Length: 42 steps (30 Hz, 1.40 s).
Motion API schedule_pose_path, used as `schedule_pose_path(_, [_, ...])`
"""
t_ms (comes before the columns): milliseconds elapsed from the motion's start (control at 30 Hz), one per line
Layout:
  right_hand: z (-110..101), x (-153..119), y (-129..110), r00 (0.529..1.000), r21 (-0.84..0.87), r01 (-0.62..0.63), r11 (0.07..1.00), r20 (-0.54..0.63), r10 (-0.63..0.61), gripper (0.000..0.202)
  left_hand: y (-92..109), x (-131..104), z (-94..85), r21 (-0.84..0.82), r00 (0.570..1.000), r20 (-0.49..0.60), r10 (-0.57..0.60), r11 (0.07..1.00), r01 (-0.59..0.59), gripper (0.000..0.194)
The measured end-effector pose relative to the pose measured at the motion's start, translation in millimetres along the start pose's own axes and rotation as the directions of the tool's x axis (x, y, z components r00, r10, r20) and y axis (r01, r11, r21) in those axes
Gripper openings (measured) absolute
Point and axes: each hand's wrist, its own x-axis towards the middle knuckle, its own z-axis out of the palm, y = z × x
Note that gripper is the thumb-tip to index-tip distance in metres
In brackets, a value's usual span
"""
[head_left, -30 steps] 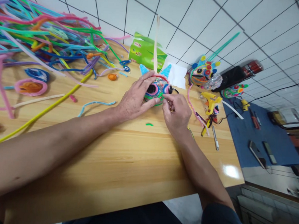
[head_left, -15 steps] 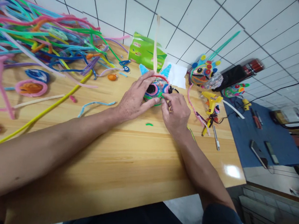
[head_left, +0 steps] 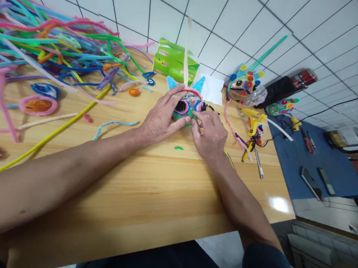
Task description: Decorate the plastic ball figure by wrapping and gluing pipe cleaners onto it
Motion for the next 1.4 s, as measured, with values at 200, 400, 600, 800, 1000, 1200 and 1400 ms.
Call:
schedule_pose_path(200, [-4.0,0.2,-1.6,0.997,0.074,-0.049,0.996,0.071,0.043,0.028,-2.9,0.0,1.7,0.011,1.000,-0.008,-0.001,1.000,0.001,0.074])
schedule_pose_path(400, [-2.7,-1.4,-0.5,0.998,0.044,-0.022,0.999,0.062,0.019,0.029,-9.6,-0.6,3.6,0.012,1.000,-0.017,0.017,1.000,-0.017,0.077])
schedule_pose_path(600, [0.1,-1.7,2.6,1.000,0.094,0.022,0.995,-0.015,-0.020,0.026,-12.7,-1.7,4.0,0.024,0.998,-0.028,0.054,0.998,-0.053,0.073])
schedule_pose_path(800, [1.5,-1.8,8.4,0.965,0.426,-0.165,0.890,-0.115,0.234,0.006,-14.2,-1.7,2.4,0.036,0.997,-0.056,0.050,0.998,-0.048,0.076])
schedule_pose_path(1000, [7.9,-1.7,5.6,0.952,0.482,-0.249,0.840,-0.035,0.303,0.004,-16.8,-2.3,0.3,0.034,0.998,-0.048,0.043,0.999,-0.041,0.080])
schedule_pose_path(1200, [9.6,0.1,4.3,0.977,0.432,-0.164,0.887,-0.051,0.206,0.011,-18.3,-2.2,0.4,0.004,0.997,-0.054,0.047,0.999,-0.046,0.079])
schedule_pose_path(1400, [15.1,-0.1,4.3,0.989,0.363,-0.055,0.930,-0.110,0.102,0.018,-17.0,-2.1,-1.5,-0.021,0.999,-0.038,0.019,1.000,-0.020,0.087])
